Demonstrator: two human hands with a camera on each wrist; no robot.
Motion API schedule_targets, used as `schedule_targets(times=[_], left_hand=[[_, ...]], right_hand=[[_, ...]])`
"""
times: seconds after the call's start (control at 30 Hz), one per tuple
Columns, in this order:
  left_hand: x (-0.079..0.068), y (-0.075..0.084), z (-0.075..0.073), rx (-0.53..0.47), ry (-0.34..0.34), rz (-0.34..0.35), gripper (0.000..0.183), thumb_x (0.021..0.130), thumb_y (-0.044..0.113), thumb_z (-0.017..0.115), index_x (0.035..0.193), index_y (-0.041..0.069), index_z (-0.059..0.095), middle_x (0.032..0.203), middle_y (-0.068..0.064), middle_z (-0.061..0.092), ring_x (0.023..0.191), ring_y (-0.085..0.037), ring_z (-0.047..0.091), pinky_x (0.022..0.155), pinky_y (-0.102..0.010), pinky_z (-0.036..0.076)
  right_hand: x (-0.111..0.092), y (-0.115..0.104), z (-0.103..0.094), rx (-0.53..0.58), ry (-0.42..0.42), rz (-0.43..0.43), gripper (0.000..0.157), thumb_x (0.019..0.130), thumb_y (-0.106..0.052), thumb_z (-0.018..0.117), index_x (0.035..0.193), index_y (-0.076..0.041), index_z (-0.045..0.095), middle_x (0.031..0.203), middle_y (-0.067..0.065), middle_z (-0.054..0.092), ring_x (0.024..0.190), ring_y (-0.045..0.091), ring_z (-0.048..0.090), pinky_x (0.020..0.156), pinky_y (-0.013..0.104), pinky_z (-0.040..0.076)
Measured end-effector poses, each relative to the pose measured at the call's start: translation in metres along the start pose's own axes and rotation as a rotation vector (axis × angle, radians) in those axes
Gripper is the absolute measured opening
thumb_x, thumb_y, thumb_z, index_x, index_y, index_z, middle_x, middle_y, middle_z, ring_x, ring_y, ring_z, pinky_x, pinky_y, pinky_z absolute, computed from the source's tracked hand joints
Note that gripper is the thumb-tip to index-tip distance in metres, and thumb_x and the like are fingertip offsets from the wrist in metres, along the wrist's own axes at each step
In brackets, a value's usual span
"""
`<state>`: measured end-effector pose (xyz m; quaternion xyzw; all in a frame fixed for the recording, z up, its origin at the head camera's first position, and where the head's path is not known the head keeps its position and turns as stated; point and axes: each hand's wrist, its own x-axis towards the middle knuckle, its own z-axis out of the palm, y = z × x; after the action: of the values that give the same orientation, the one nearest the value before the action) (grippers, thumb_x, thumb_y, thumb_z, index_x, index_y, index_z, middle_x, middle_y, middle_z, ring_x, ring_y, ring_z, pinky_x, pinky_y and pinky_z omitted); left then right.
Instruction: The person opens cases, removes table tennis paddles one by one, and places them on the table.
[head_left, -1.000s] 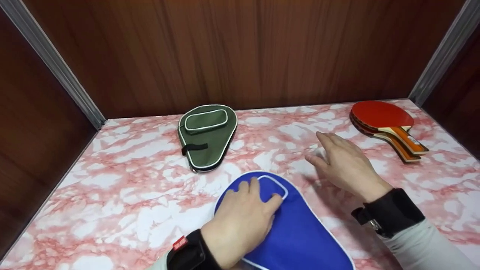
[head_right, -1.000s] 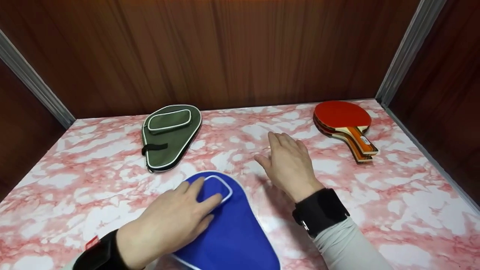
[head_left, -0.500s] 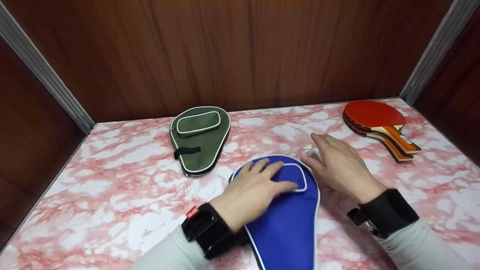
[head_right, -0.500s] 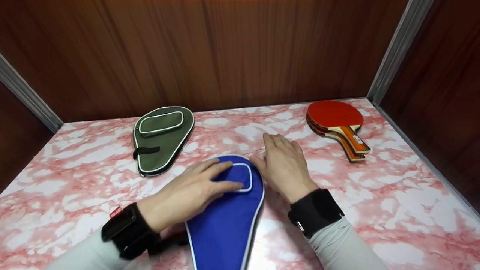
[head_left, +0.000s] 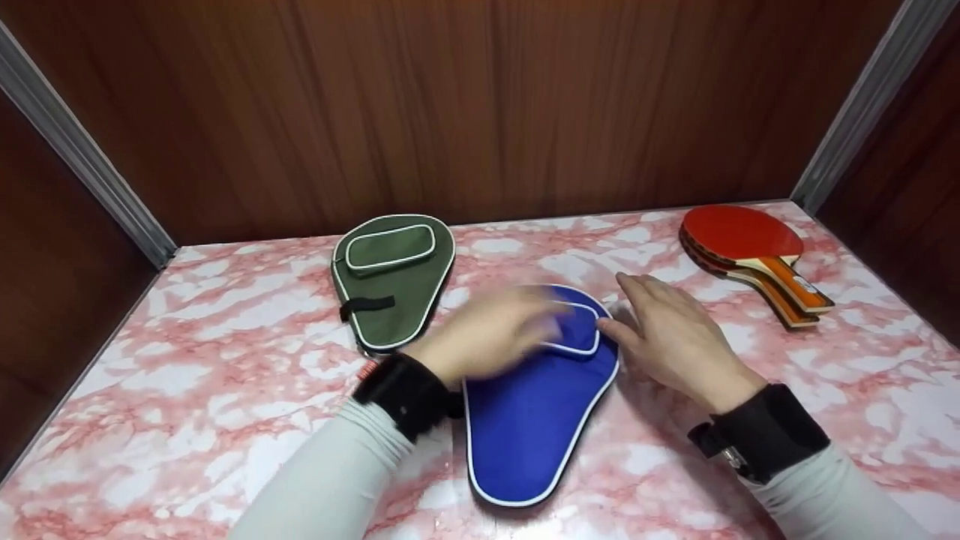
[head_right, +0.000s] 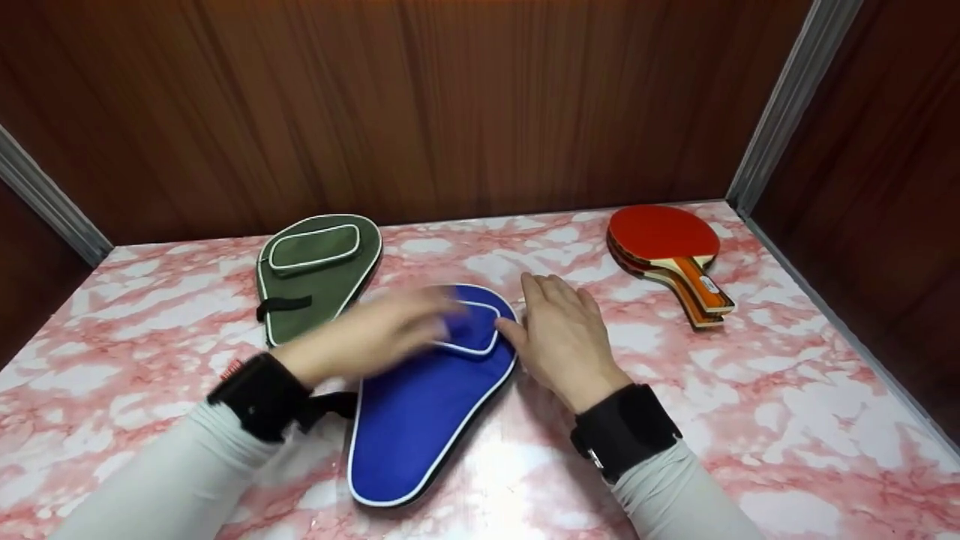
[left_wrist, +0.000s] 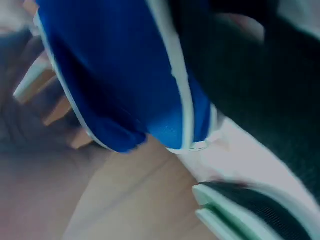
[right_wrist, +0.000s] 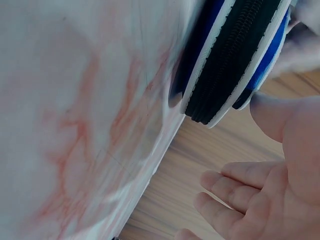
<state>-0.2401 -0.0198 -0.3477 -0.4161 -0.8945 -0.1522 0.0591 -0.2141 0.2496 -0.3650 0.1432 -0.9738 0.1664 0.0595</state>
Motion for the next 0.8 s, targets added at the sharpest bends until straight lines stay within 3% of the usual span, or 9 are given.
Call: schedule_targets(times=[0.07, 0.1, 0.2, 0.27, 0.37, 0.63, 0.73, 0.8], left_hand=[[0.000, -0.016, -0.005, 0.004, 0.035, -0.151, 0.046, 0.118, 0.032, 0.050, 0.161, 0.018, 0.059, 0.164, -0.012, 0.055, 0.154, -0.037, 0.047, 0.124, -0.061, 0.034], [-0.003, -0.023, -0.007, 0.021, 0.041, -0.258, 0.049, 0.119, 0.035, 0.046, 0.165, 0.020, 0.054, 0.170, -0.012, 0.048, 0.159, -0.039, 0.039, 0.125, -0.066, 0.030], [-0.018, -0.043, -0.008, 0.043, -0.047, -0.552, 0.055, 0.119, 0.041, 0.039, 0.173, 0.027, 0.040, 0.181, -0.010, 0.028, 0.167, -0.043, 0.017, 0.125, -0.077, 0.016], [-0.031, -0.059, -0.004, 0.019, -0.089, -0.636, 0.056, 0.118, 0.037, 0.041, 0.173, 0.028, 0.039, 0.182, -0.012, 0.025, 0.166, -0.048, 0.015, 0.123, -0.082, 0.011], [-0.049, -0.072, -0.004, 0.007, -0.144, -0.693, 0.057, 0.117, 0.026, 0.041, 0.174, 0.027, 0.037, 0.181, -0.016, 0.023, 0.165, -0.052, 0.015, 0.119, -0.086, 0.010], [-0.082, -0.092, -0.023, 0.034, -0.201, -0.702, 0.060, 0.114, 0.017, 0.044, 0.173, 0.024, 0.039, 0.179, -0.019, 0.027, 0.161, -0.057, 0.023, 0.115, -0.090, 0.015], [-0.091, -0.097, -0.028, 0.026, -0.202, -0.724, 0.059, 0.114, 0.017, 0.045, 0.173, 0.022, 0.039, 0.179, -0.021, 0.027, 0.161, -0.059, 0.022, 0.114, -0.091, 0.014], [-0.091, -0.095, -0.027, 0.030, -0.156, -0.736, 0.057, 0.115, 0.018, 0.046, 0.172, 0.019, 0.041, 0.178, -0.023, 0.027, 0.161, -0.058, 0.022, 0.114, -0.091, 0.013]], right_hand=[[0.000, -0.001, -0.001, 0.006, -0.003, 0.005, 0.081, 0.110, -0.045, 0.066, 0.167, 0.005, 0.038, 0.165, 0.036, 0.043, 0.155, 0.055, 0.037, 0.127, 0.071, 0.020], [0.000, -0.001, -0.001, 0.010, -0.004, 0.008, 0.081, 0.110, -0.044, 0.066, 0.167, 0.005, 0.038, 0.165, 0.035, 0.043, 0.155, 0.055, 0.036, 0.127, 0.071, 0.020], [-0.001, -0.002, -0.001, 0.016, -0.004, 0.014, 0.081, 0.110, -0.045, 0.066, 0.167, 0.005, 0.038, 0.166, 0.035, 0.043, 0.156, 0.055, 0.036, 0.127, 0.071, 0.020], [-0.001, -0.002, -0.001, 0.015, 0.004, 0.010, 0.081, 0.110, -0.046, 0.066, 0.167, 0.005, 0.039, 0.165, 0.035, 0.043, 0.155, 0.054, 0.037, 0.127, 0.070, 0.021], [0.000, -0.004, 0.000, 0.014, 0.015, -0.004, 0.081, 0.110, -0.047, 0.066, 0.167, 0.004, 0.040, 0.165, 0.035, 0.044, 0.154, 0.054, 0.039, 0.127, 0.069, 0.022], [0.000, -0.006, 0.003, 0.019, 0.013, -0.020, 0.079, 0.110, -0.045, 0.066, 0.167, 0.003, 0.041, 0.165, 0.034, 0.044, 0.154, 0.054, 0.039, 0.126, 0.070, 0.023], [-0.001, -0.006, 0.006, 0.035, 0.012, -0.049, 0.076, 0.110, -0.043, 0.066, 0.166, 0.003, 0.042, 0.165, 0.033, 0.046, 0.154, 0.053, 0.040, 0.126, 0.069, 0.025], [-0.002, -0.005, 0.007, 0.054, 0.002, -0.067, 0.074, 0.111, -0.041, 0.065, 0.167, 0.002, 0.042, 0.165, 0.031, 0.046, 0.155, 0.052, 0.041, 0.126, 0.068, 0.027]])
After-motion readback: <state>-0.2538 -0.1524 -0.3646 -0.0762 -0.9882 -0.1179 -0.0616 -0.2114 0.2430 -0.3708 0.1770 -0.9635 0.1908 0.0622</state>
